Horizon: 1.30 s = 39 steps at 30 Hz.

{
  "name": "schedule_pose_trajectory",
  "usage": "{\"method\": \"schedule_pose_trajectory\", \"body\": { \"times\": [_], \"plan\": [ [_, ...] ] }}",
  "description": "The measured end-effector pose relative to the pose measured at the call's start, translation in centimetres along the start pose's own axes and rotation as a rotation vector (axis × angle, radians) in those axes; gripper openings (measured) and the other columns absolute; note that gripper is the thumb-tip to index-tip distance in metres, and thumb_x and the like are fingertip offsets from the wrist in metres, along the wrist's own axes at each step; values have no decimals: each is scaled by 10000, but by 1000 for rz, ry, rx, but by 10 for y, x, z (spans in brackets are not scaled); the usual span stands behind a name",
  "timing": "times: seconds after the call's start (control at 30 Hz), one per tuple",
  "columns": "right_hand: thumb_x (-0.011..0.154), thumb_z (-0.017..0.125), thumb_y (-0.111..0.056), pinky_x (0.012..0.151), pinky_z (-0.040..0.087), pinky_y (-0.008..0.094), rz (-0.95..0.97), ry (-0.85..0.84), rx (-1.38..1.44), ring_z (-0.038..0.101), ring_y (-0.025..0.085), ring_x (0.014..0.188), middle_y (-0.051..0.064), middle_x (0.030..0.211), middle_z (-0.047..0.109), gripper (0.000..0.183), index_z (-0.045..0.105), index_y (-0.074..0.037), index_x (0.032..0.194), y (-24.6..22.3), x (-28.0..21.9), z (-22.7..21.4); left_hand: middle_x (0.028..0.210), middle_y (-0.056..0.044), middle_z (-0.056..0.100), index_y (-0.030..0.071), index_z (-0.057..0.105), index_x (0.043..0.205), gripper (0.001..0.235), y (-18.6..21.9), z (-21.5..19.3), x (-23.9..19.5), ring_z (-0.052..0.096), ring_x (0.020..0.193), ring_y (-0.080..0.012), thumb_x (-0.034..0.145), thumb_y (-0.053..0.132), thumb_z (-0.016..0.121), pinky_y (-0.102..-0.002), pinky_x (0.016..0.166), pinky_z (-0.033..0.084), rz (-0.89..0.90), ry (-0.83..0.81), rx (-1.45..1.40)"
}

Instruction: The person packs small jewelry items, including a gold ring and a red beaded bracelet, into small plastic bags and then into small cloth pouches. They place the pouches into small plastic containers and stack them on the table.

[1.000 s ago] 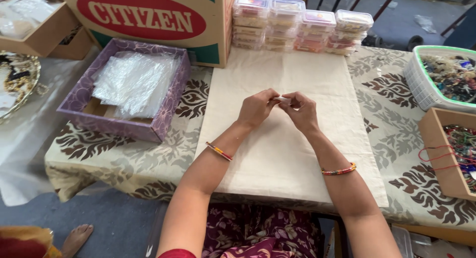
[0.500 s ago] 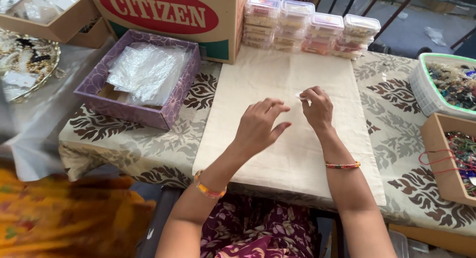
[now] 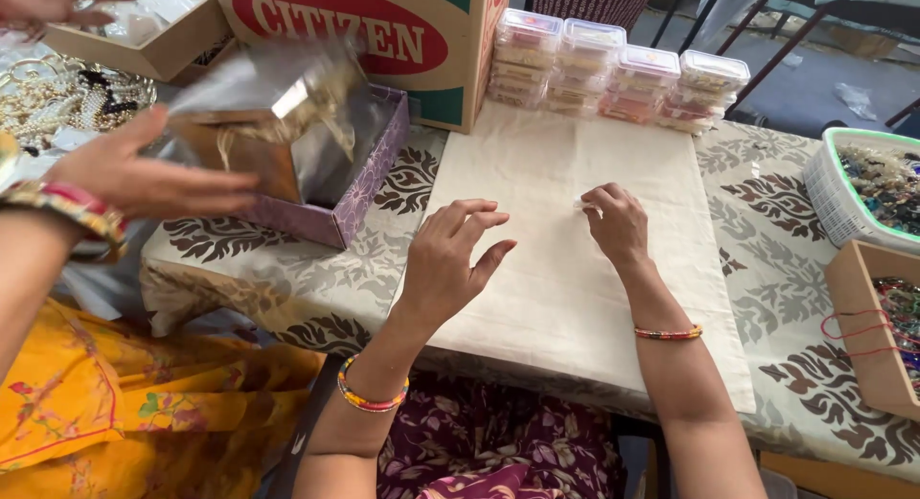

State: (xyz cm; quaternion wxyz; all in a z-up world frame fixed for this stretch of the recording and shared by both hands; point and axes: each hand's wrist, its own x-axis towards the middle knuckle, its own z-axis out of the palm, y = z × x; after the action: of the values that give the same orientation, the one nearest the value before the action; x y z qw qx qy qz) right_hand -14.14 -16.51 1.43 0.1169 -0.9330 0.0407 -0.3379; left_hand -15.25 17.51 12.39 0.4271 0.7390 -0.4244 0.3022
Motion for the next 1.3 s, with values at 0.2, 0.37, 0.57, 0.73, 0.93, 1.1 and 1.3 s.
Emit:
{"method": "schedule_pose_trajectory", "body": {
  "times": [0.2,0.37,0.57,0.73,0.93,1.1,1.3],
  "plan": [
    [834,796,-68,843,533,411,-11,2,-2,670,258,989,14,1023,700,158,739,-141,962,-2,-1,-1,1272,-67,642,139,677,1187,351,-58,-1,-4,629,1173,-275,909,301,817,-430,1005,517,49,47,230],
    [841,797,-73,845,535,410,-28,5,-2,673,256,1000,14,1024,698,159,733,-144,967,3,0,2,1455,-121,583,157,632,1327,564,-131,-78,18,522,1398,-323,874,334,920,-477,1205,384,-116,142,578],
    [848,792,-79,855,537,406,-15,-14,-1,674,253,998,9,1022,700,154,739,-148,975,-1,1,-1,1457,-277,418,99,534,1434,1071,-207,-133,41,366,1399,-482,568,557,965,-625,1091,325,-366,-225,741],
    [854,792,-88,854,537,402,4,-35,-11,673,257,1000,11,1032,705,149,743,-145,982,-2,-1,0,1469,-137,484,172,589,1396,853,-193,-179,64,551,1280,-352,661,457,913,-509,1074,435,-580,-435,525],
    [844,800,-88,860,539,409,-25,-22,-15,670,267,1000,21,1029,703,155,751,-149,978,-4,0,0,1142,-144,640,90,719,1008,252,-227,-221,71,653,1108,-323,806,118,868,-402,904,525,-159,251,1044],
    [851,797,-80,863,537,415,-48,-28,-22,668,276,1004,31,1034,703,150,750,-142,980,-7,0,-3,1269,-101,603,94,690,1088,123,-349,-193,46,591,1188,-263,974,48,674,-426,1035,501,-268,120,1109],
    [840,797,-80,859,537,419,-53,-20,-40,666,280,998,35,1029,704,147,753,-137,969,-9,0,-3,1473,-243,485,84,654,1277,524,-300,-133,68,391,1428,-414,847,322,835,-631,1136,335,-342,-74,1147]
  ]
}}
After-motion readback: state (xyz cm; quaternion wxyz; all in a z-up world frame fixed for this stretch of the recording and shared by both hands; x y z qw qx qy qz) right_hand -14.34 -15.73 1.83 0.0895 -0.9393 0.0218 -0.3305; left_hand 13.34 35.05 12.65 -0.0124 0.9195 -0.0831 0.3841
